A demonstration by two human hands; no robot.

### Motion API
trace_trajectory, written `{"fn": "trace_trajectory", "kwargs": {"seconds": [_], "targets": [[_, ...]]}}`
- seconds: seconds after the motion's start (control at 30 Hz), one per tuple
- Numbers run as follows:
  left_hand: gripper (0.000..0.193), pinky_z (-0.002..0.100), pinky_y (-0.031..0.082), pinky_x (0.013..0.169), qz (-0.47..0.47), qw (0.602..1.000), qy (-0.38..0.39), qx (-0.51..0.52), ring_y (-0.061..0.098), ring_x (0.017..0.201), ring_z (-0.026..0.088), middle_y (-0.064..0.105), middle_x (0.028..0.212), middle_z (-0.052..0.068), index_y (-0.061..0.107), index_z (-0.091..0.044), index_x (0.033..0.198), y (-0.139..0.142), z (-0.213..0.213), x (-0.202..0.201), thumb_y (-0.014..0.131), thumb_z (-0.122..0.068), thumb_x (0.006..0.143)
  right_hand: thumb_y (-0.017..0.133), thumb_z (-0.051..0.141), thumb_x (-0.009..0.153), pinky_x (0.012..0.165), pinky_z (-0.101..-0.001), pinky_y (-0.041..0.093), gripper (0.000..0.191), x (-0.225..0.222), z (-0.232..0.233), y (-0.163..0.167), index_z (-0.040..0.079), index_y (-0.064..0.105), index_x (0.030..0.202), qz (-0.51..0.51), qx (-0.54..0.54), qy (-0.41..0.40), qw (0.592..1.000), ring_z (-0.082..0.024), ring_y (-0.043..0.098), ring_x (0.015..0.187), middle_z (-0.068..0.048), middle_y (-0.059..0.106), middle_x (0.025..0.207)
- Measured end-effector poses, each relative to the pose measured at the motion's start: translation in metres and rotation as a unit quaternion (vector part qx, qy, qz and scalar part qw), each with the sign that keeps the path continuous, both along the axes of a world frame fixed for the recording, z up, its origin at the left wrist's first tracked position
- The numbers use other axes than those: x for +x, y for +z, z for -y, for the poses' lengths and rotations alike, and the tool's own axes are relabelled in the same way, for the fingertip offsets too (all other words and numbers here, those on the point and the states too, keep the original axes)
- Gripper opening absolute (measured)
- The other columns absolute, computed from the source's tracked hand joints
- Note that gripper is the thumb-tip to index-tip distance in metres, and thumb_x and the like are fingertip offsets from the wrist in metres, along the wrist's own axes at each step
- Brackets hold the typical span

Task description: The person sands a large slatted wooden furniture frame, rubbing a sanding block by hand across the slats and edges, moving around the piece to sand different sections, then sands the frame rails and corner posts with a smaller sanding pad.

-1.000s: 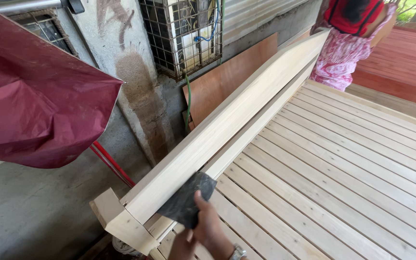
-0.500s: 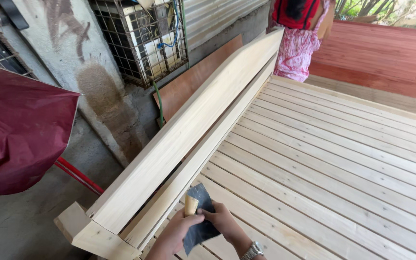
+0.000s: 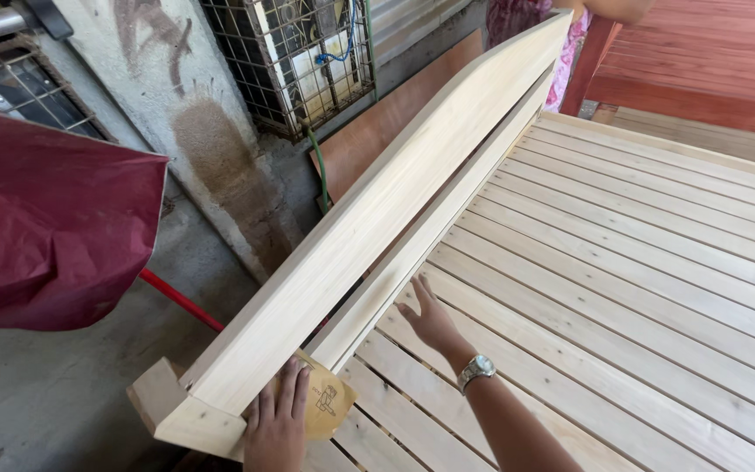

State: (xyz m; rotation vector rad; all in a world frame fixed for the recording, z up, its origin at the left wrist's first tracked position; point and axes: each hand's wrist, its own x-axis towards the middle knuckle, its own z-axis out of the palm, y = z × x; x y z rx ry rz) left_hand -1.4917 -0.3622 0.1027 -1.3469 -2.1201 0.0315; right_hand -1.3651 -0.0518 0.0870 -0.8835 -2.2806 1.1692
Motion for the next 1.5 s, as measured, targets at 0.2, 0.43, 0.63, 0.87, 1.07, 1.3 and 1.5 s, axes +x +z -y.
{"fn": "trace_trajectory", "kwargs": {"seconds": [0.2, 0.43, 0.63, 0.87, 1.07, 1.3, 1.5], "targets": [[0.071, 0.06, 0.039, 0.1, 0.01, 0.991, 0.102, -0.088, 0.052, 0.121, 0.042, 0.048, 0.144, 0.023, 0.037, -0.006, 0.153, -0.026, -0.066, -0.005, 0.052, -0.032, 0.088, 0.055, 0.026, 0.099, 0.121, -0.0387, 0.026, 0.076, -0.008, -0.052, 0.003, 0.005, 0.014, 0.16, -0.022, 0.005, 0.004, 1.0, -0.034, 0.022, 0.152, -0.016, 0.006, 0.171], [0.081, 0.05, 0.044, 0.097, 0.006, 0.983, 0.059, -0.171, 0.046, 0.128, 0.04, 0.046, 0.144, 0.023, 0.018, 0.001, 0.161, -0.018, -0.291, -0.002, 0.052, -0.033, 0.097, 0.055, 0.016, 0.102, 0.125, -0.0387, 0.025, 0.063, -0.004, -0.066, -0.034, 0.007, 0.029, 0.158, -0.105, -0.018, -0.118, 0.987, -0.032, 0.026, 0.155, -0.019, 0.03, 0.166], [0.085, 0.053, 0.05, 0.09, 0.092, 0.977, 0.003, -0.191, 0.046, 0.126, 0.042, 0.042, 0.145, 0.024, 0.012, 0.001, 0.16, 0.038, -0.426, 0.019, 0.056, -0.035, 0.096, 0.052, 0.01, 0.098, 0.121, -0.0366, 0.029, 0.066, 0.006, -0.055, -0.049, 0.012, 0.027, 0.159, -0.099, -0.1, -0.126, 0.982, -0.029, 0.029, 0.154, -0.017, 0.035, 0.165], [0.069, 0.039, 0.053, 0.088, -0.013, 0.995, 0.026, -0.097, 0.058, 0.115, 0.029, 0.056, 0.136, 0.013, 0.034, -0.009, 0.155, 0.002, -0.233, 0.0, 0.058, -0.025, 0.093, 0.053, 0.014, 0.099, 0.123, -0.0379, 0.024, 0.074, 0.007, -0.086, -0.037, 0.013, 0.015, 0.162, -0.126, -0.098, -0.117, 0.98, -0.03, 0.021, 0.155, -0.013, 0.021, 0.168], [0.074, 0.056, 0.044, 0.096, -0.018, 0.962, 0.127, -0.243, 0.052, 0.123, 0.039, 0.049, 0.139, 0.021, 0.028, -0.01, 0.159, -0.025, -0.181, -0.001, 0.053, -0.033, 0.093, 0.051, 0.034, 0.102, 0.124, -0.0473, 0.017, 0.063, 0.026, -0.095, -0.051, 0.016, 0.028, 0.158, 0.079, 0.02, -0.083, 0.993, -0.029, 0.008, 0.158, -0.009, 0.011, 0.173], [0.075, 0.057, 0.041, 0.094, -0.079, 0.975, 0.084, -0.19, 0.046, 0.126, 0.04, 0.041, 0.148, 0.023, 0.023, -0.014, 0.163, -0.049, -0.38, -0.002, 0.052, -0.035, 0.097, 0.044, 0.054, 0.098, 0.122, -0.057, 0.002, 0.073, 0.08, -0.098, -0.091, 0.016, 0.027, 0.158, 0.265, 0.219, -0.123, 0.931, -0.025, 0.008, 0.154, -0.007, 0.017, 0.167], [0.076, 0.049, 0.041, 0.093, -0.132, 0.977, 0.035, -0.161, 0.047, 0.124, 0.038, 0.033, 0.16, 0.024, 0.02, -0.013, 0.167, -0.047, -0.537, 0.006, 0.047, -0.032, 0.099, 0.047, 0.056, 0.096, 0.122, -0.057, 0.002, 0.073, 0.075, -0.099, -0.1, 0.017, 0.03, 0.156, 0.273, 0.195, -0.139, 0.931, -0.023, 0.011, 0.154, -0.004, 0.018, 0.167]]}}
